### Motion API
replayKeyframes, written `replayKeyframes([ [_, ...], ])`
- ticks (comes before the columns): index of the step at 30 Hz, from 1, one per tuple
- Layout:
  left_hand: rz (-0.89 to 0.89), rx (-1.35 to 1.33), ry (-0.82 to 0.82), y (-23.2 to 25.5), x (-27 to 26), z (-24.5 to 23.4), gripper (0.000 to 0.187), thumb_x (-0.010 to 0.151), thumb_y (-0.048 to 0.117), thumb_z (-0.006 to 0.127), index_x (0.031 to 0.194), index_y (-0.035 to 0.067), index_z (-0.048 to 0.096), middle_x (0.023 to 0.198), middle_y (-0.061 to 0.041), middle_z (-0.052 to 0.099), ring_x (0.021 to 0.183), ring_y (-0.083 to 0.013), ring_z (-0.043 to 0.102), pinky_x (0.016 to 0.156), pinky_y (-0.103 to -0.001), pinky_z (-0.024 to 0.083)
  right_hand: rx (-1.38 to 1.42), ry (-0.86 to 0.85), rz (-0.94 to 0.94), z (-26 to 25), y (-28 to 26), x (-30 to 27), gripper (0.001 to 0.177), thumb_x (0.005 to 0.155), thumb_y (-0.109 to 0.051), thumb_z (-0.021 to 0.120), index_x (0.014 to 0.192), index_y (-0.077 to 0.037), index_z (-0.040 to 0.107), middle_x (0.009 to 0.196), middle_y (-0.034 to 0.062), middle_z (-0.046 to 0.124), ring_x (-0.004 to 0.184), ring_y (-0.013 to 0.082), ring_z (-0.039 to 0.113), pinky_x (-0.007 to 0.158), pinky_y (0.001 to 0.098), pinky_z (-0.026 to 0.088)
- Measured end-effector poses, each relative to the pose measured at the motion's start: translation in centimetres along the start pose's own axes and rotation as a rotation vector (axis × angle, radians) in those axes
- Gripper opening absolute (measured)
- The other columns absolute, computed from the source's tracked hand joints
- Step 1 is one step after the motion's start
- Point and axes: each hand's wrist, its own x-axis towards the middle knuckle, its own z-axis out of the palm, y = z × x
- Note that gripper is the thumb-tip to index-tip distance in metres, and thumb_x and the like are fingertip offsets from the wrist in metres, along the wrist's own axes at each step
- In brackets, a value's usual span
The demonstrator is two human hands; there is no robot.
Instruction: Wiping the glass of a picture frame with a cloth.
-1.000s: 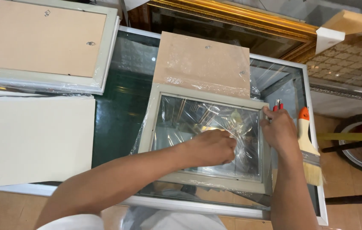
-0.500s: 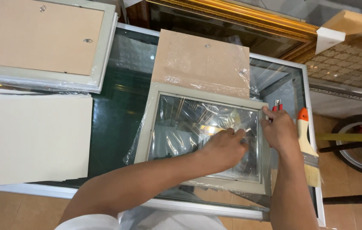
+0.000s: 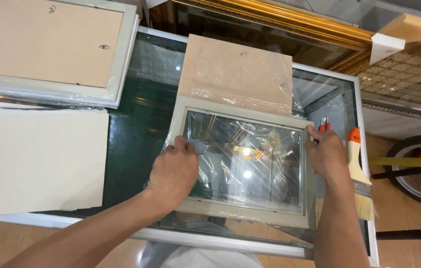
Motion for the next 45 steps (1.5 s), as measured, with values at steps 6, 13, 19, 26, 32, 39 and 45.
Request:
replayKeyframes([
  [6, 0.046, 0.12, 0.274, 4.8, 1.9, 3.1, 0.018, 0.081, 0.011, 0.062, 0.085, -0.001, 0.074, 0.082, -0.006, 0.06, 0.055, -0.0198, 0.068, 0.038, -0.033, 0.054, -0.03, -0.016, -0.012, 0.1, 0.4, 0.2, 0.045, 0.091, -0.02, 0.066, 0.136, -0.017, 0.071, 0.127, 0.0257, 0.069, 0.119, 0.0488, 0.063, 0.098, 0.0601, 0.051],
  [13, 0.086, -0.016, 0.464, 16.5, 5.7, 5.8, 0.011, 0.075, 0.015, 0.06, 0.068, 0.01, 0.067, 0.074, -0.001, 0.05, 0.051, -0.0137, 0.062, 0.035, -0.029, 0.048, -0.034, -0.019, -0.024, -0.4, -0.6, -0.2, 0.041, 0.093, -0.02, 0.065, 0.133, -0.014, 0.072, 0.127, 0.0263, 0.068, 0.12, 0.0497, 0.062, 0.1, 0.0605, 0.05],
  [19, 0.267, -0.323, 0.375, 23.4, 8.2, 7.0, 0.014, 0.079, 0.012, 0.063, 0.072, 0.01, 0.075, 0.084, -0.01, 0.059, 0.061, -0.0288, 0.072, 0.045, -0.039, 0.056, -0.019, -0.02, -0.052, -0.1, 0.6, 0.3, 0.043, 0.091, -0.022, 0.066, 0.134, -0.021, 0.071, 0.127, 0.023, 0.068, 0.118, 0.0503, 0.062, 0.097, 0.0611, 0.052],
  [26, 0.236, -0.488, 0.166, 18.0, 7.8, 4.3, 0.017, 0.082, 0.004, 0.059, 0.078, -0.005, 0.073, 0.086, -0.021, 0.061, 0.061, -0.0432, 0.072, 0.046, -0.052, 0.056, -0.028, -0.013, -0.038, 0.2, 1.3, 0.8, 0.043, 0.091, -0.023, 0.067, 0.133, -0.023, 0.071, 0.127, 0.0201, 0.068, 0.12, 0.0467, 0.062, 0.098, 0.0594, 0.051],
  [32, 0.067, -0.348, -0.108, 7.1, 6.6, 2.2, 0.027, 0.09, 0.003, 0.051, 0.1, -0.011, 0.072, 0.108, -0.024, 0.062, 0.075, -0.0474, 0.076, 0.062, -0.057, 0.061, -0.008, -0.016, -0.014, 0.7, 1.6, 1.1, 0.044, 0.091, -0.023, 0.068, 0.135, -0.025, 0.071, 0.127, 0.0178, 0.068, 0.12, 0.0434, 0.063, 0.099, 0.0562, 0.052],
  [39, -0.11, -0.012, 0.116, 0.1, 4.7, 0.8, 0.026, 0.091, 0.004, 0.057, 0.104, -0.012, 0.073, 0.098, -0.017, 0.064, 0.063, -0.0378, 0.076, 0.051, -0.047, 0.062, 0.014, -0.014, -0.057, -0.1, -0.1, -0.1, 0.045, 0.091, -0.017, 0.066, 0.135, -0.016, 0.071, 0.126, 0.0247, 0.068, 0.117, 0.0472, 0.063, 0.098, 0.0573, 0.051],
  [45, -0.11, -0.104, 0.212, 6.1, 8.0, 3.3, 0.022, 0.085, 0.004, 0.056, 0.091, -0.011, 0.07, 0.098, -0.012, 0.058, 0.061, -0.0359, 0.075, 0.048, -0.047, 0.06, 0.008, -0.008, -0.075, 0.2, 0.5, 0.3, 0.044, 0.092, -0.017, 0.066, 0.136, -0.017, 0.07, 0.125, 0.0233, 0.067, 0.117, 0.0464, 0.064, 0.098, 0.0573, 0.051],
])
